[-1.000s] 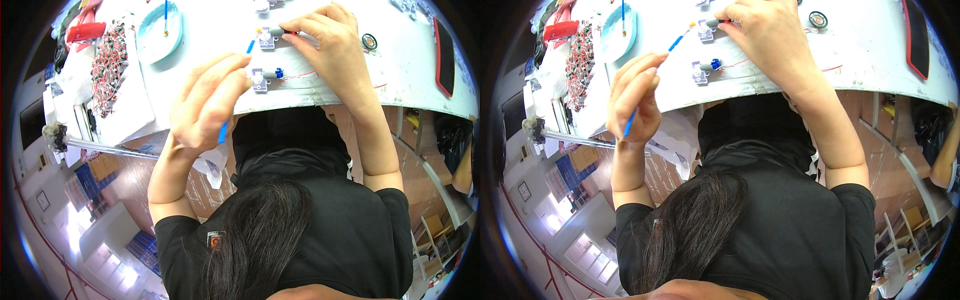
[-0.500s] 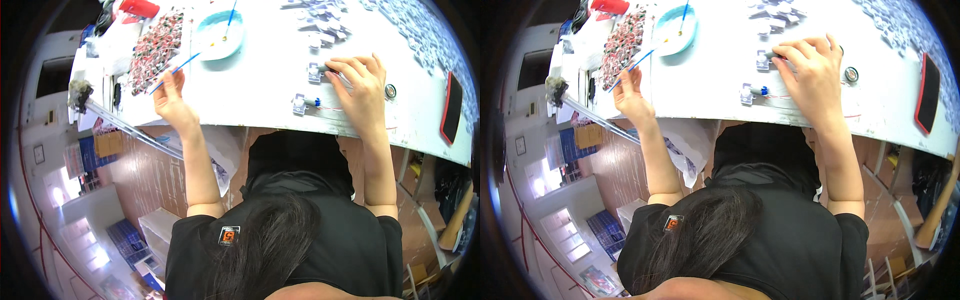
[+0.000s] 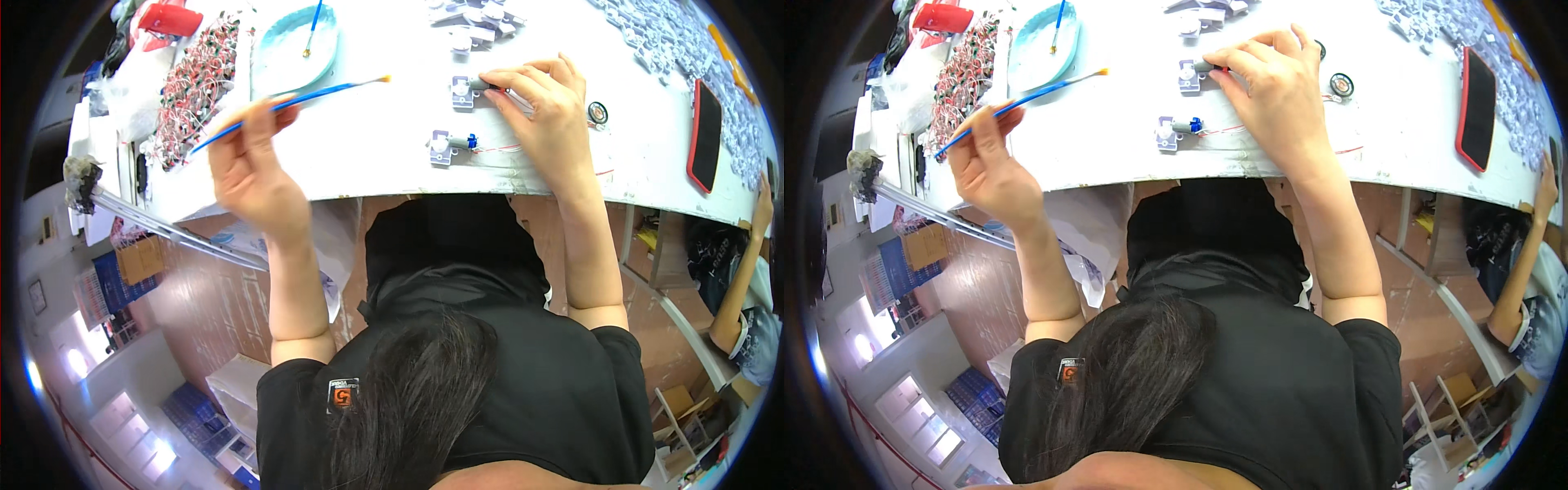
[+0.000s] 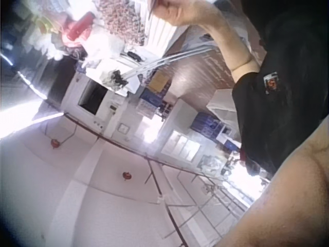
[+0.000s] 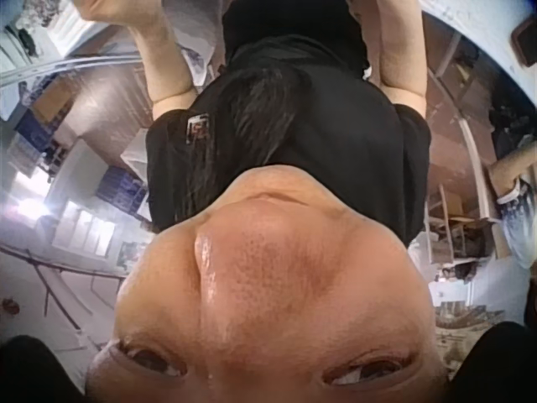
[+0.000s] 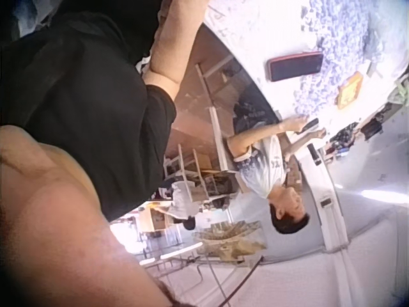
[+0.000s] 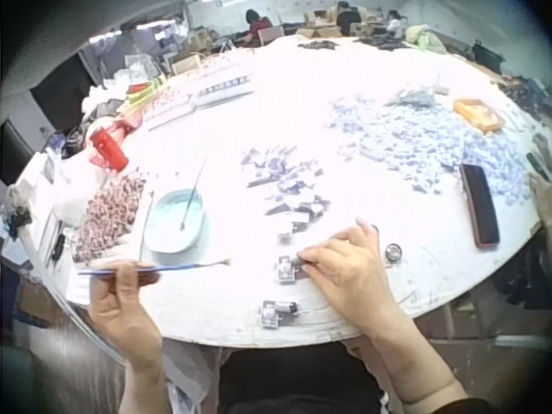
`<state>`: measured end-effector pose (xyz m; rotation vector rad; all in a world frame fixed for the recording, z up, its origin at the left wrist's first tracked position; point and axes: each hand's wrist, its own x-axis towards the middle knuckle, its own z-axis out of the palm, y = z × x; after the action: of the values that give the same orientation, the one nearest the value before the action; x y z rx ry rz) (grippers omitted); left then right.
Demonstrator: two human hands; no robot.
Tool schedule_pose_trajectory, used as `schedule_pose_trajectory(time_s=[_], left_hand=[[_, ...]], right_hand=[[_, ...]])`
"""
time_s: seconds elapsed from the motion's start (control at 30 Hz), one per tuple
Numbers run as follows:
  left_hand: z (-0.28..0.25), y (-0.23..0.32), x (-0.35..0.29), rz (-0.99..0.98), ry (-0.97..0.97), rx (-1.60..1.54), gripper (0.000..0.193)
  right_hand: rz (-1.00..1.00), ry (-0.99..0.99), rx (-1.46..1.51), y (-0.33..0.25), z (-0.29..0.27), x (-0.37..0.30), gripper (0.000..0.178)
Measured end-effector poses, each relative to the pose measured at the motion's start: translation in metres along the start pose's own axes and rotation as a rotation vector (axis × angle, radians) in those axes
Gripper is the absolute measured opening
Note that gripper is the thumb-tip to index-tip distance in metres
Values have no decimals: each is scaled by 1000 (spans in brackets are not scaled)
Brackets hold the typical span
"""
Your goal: The recorder is assembling small electronic components, specifically applying glue and joining parts at a factory workbench.
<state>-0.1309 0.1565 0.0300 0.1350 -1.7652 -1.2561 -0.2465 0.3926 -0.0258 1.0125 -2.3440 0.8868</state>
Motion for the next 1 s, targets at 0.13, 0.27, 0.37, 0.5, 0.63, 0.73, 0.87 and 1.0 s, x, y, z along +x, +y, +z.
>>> schedule_pose_trajectory(time_s=[0.13,0.27,0.37,0.5,0.63,0.73,0.87,1.0], left_hand=[[36,8,-11,123,-259,-20,12],[52,12,-8,269,-372,111,11],[61,12,-9,281,-406,153,10],[67,2,-8,165,-350,55,9],[70,-1,-8,130,-334,50,10],[69,-1,-6,118,-332,59,9],[63,2,-6,118,-333,133,7],[58,6,-4,138,-326,158,7]], right_hand=[[4,17,5,2,0,-1,12],[-2,34,11,2,3,-1,12],[-14,43,25,4,4,-2,13],[19,-25,-11,0,-3,-1,17],[4,-18,-24,1,-4,-1,18],[3,-18,-28,0,-4,-1,18],[5,-26,-27,-1,-4,0,18],[-3,-20,-41,-1,-2,0,17]])
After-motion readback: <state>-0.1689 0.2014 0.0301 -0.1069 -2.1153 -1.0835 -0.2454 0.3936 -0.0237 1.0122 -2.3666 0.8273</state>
